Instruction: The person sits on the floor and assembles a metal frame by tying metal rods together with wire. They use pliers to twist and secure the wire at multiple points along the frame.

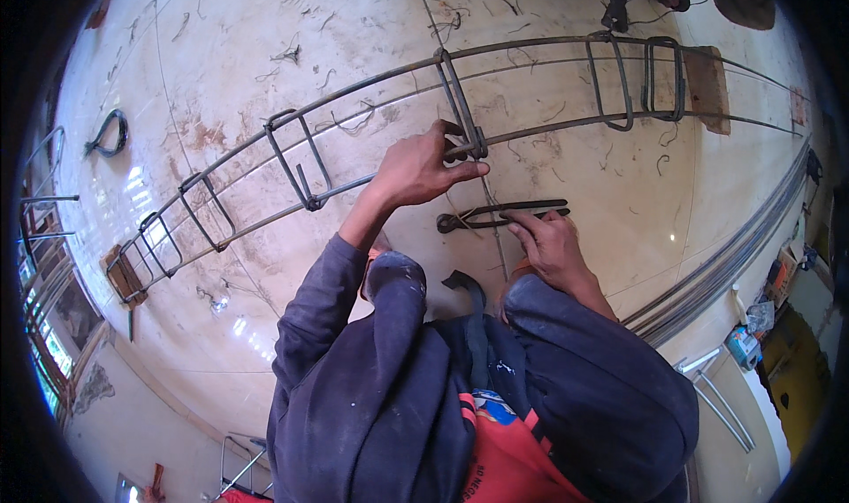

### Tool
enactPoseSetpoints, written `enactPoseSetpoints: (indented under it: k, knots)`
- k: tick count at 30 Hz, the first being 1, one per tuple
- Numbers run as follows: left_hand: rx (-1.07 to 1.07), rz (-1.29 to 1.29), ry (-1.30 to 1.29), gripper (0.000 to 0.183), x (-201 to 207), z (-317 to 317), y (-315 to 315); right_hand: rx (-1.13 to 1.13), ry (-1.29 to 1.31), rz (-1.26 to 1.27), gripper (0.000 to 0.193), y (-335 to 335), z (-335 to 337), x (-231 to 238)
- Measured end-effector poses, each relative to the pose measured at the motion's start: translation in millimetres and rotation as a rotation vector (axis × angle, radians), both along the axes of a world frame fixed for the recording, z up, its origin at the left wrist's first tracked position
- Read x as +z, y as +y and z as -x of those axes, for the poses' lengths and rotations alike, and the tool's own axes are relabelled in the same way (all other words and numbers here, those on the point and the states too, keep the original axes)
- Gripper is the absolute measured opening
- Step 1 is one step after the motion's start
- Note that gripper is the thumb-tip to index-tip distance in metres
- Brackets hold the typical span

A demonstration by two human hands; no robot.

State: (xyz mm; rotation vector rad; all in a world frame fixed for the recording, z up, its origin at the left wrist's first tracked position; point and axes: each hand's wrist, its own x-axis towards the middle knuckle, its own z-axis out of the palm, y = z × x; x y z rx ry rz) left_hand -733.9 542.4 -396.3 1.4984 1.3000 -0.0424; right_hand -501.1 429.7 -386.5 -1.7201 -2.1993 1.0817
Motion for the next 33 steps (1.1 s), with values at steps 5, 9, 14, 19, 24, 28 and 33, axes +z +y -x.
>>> enactPoseSetpoints:
  k: [5,9,14,19,24,28,33]
  knots:
    - [0.007,-0.034,-0.067,0.085,-15,5,-2,-0.114,0.138,0.160,0.021,6,18,-4]
    - [-0.042,-0.033,-0.119,0.075,-16,5,-1,-0.130,0.169,0.165,0.022,9,23,-5]
    - [0.044,-0.046,-0.103,0.064,-11,2,-4,-0.110,0.105,0.148,0.023,8,23,-7]
    - [0.071,-0.129,-0.003,0.061,-2,-5,-4,-0.106,0.135,0.080,0.023,6,22,-11]
    - [0.100,-0.106,0.067,0.059,3,-11,-3,-0.096,0.140,0.060,0.022,7,25,-11]
    - [0.134,-0.181,0.056,0.056,1,-13,-7,-0.070,0.075,0.030,0.021,9,27,-7]
    - [0.185,-0.204,0.051,0.054,0,-14,-10,0.035,-0.021,-0.109,0.021,11,24,-4]
